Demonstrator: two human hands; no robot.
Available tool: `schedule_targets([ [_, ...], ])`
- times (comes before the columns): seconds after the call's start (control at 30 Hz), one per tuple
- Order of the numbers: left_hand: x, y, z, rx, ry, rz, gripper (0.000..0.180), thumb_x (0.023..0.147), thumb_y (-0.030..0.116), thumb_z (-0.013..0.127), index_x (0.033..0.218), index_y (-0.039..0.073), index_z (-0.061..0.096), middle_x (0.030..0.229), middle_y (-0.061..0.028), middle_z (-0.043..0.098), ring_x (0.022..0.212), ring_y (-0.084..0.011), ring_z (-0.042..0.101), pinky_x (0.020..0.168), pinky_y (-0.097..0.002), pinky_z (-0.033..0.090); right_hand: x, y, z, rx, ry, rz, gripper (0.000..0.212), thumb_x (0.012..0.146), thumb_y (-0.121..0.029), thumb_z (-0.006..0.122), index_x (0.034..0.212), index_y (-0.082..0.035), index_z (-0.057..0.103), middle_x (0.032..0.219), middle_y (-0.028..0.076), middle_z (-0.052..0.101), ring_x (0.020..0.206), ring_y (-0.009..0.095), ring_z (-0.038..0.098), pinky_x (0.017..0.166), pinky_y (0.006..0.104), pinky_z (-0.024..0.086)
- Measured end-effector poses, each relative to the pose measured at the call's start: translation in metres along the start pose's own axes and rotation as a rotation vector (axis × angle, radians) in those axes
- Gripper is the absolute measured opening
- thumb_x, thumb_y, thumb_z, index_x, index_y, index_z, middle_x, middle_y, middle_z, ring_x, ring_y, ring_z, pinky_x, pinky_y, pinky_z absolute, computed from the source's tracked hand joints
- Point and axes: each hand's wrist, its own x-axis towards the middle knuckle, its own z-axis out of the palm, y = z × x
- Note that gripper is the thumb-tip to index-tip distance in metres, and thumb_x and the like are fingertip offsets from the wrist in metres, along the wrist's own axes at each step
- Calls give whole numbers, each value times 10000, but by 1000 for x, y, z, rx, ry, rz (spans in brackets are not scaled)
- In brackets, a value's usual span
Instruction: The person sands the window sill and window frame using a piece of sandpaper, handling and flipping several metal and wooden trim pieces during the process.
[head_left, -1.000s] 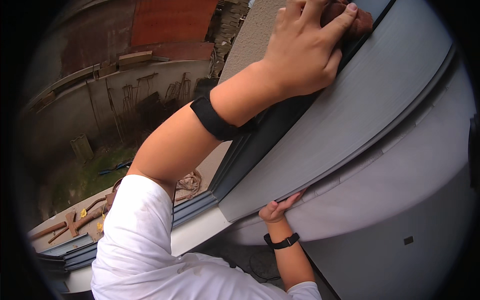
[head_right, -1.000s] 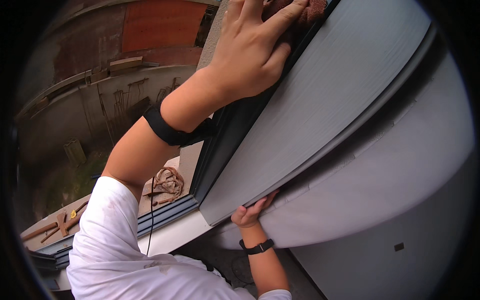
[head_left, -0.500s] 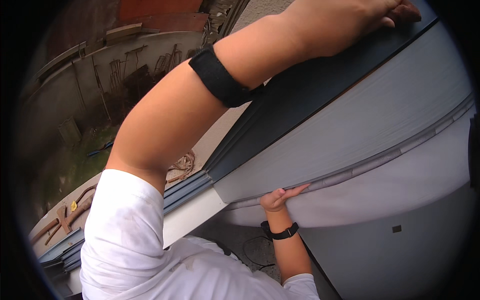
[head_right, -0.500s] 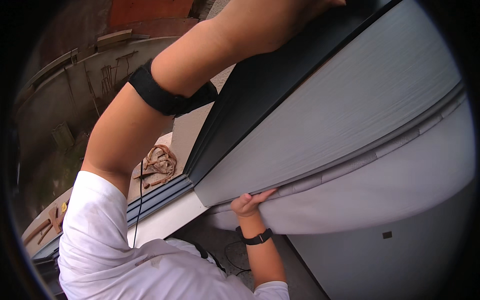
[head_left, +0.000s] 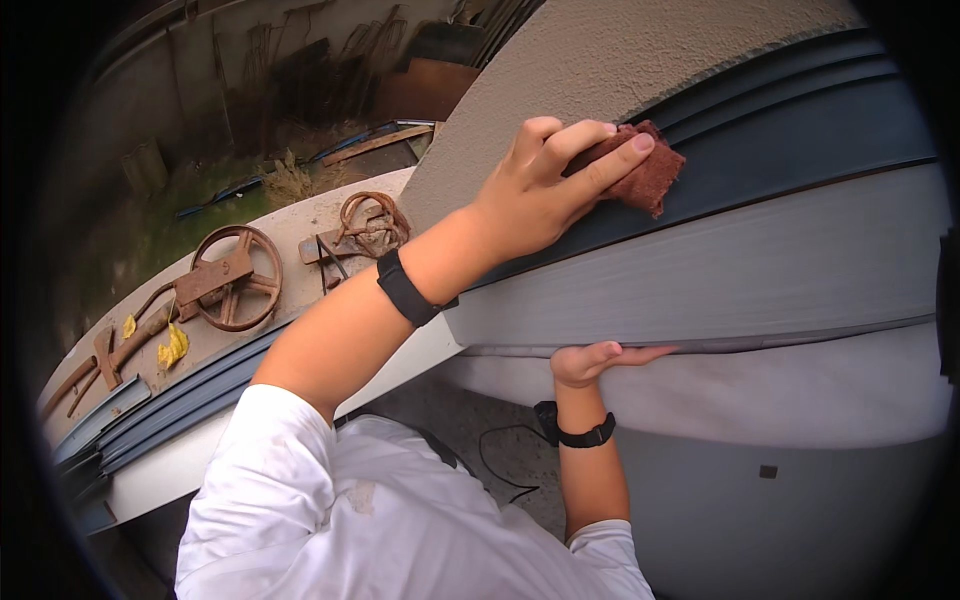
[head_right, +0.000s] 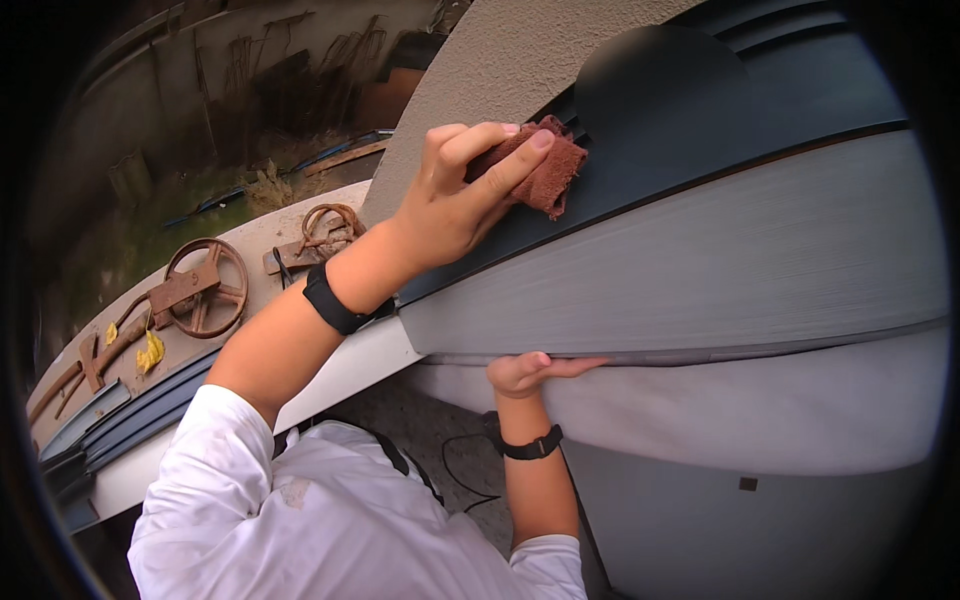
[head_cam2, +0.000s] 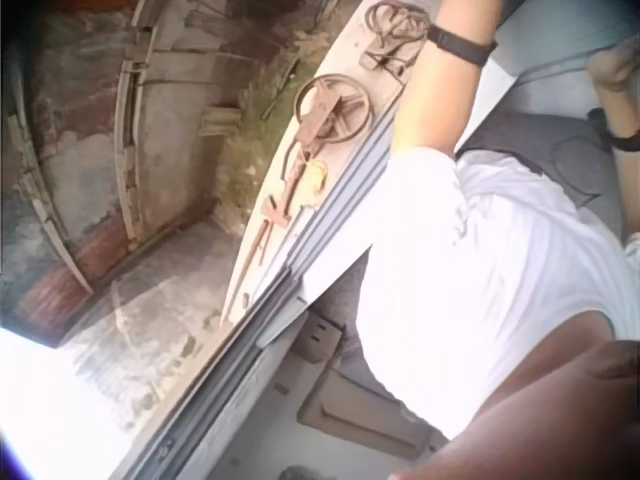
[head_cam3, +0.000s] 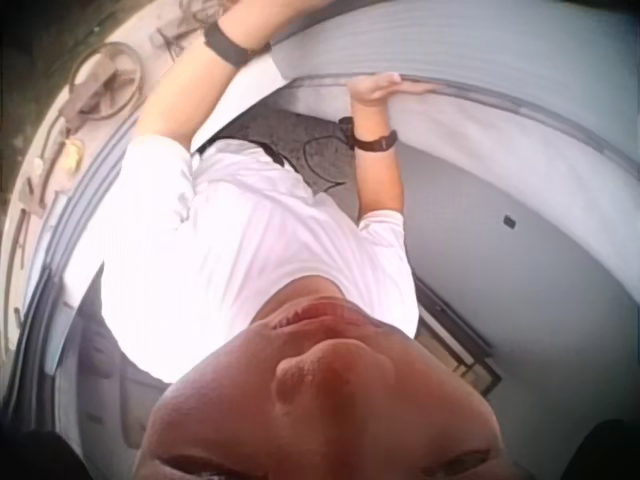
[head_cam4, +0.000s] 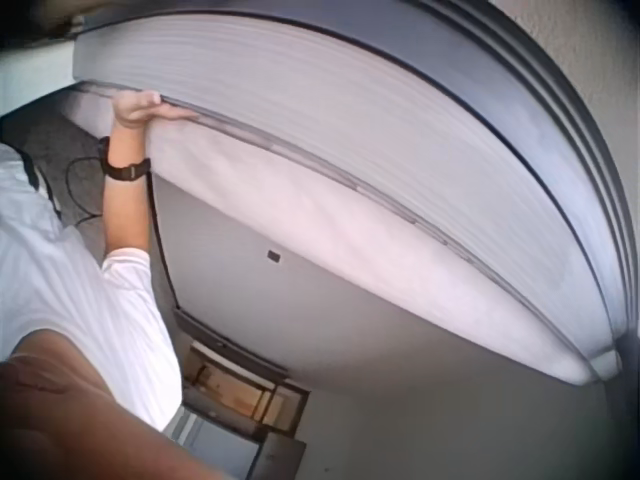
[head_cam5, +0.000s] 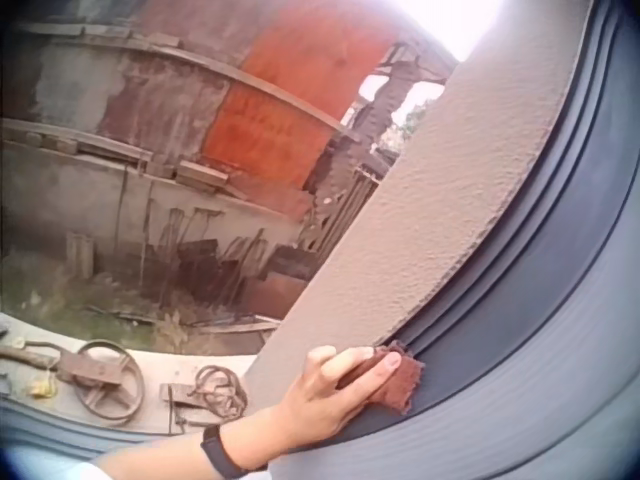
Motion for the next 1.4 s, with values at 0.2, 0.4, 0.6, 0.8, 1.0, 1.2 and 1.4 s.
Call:
schedule_targets([
  [0.2,-104,-6,-10,86,-106,-202,678,768,69,767,1389,265,578,1320,-34,451,1042,-285,441,927,-368,446,2,-4,2,-29,18,-17,718,1083,-384,244,1569,4,-114,1639,251,-55,1516,377,111,1224,515,167],
  [0.4,-180,9,-28,45,-271,-614,713,881,24,651,1521,194,387,1412,-121,463,1139,-349,498,1015,-460,400,3,-5,2,-38,13,-38,720,1086,-390,243,1565,32,-90,1638,254,-50,1520,360,107,1230,490,163],
  [0.6,-129,25,-21,-85,-122,-648,629,929,19,596,1515,146,407,1363,-147,506,1160,-360,486,1041,-429,389,-1,3,-2,-116,8,-77,719,1090,-402,236,1567,28,-88,1642,243,-42,1520,346,108,1233,479,151],
  [0.8,-5,30,12,33,226,-287,638,840,29,716,1437,153,527,1331,-102,438,1168,-316,424,995,-384,407,-2,4,-2,-49,-1,-35,742,1088,-426,272,1576,-34,-126,1639,244,-50,1511,369,143,1213,506,235],
  [1.0,-32,-4,25,-29,275,-80,575,781,-19,746,1309,169,618,1181,-90,500,1049,-289,533,940,-393,464,-1,6,0,-7,17,-45,690,1091,-419,228,1590,-51,-75,1649,203,-32,1502,350,160,1222,487,215],
  [1.2,-165,-18,2,17,45,-321,539,861,-4,681,1348,114,482,1225,-156,474,1134,-353,533,993,-438,461,-3,6,-1,-85,20,-37,677,1090,-432,207,1593,-77,-74,1651,189,-25,1503,353,153,1221,494,235],
  [1.4,-255,-11,-14,41,-159,-706,433,1021,169,506,1410,63,348,1264,-214,454,1214,-445,487,1071,-503,384,-3,-1,0,-98,25,-14,678,1090,-452,189,1593,-79,-69,1650,185,0,1501,347,166,1217,489,250],
])
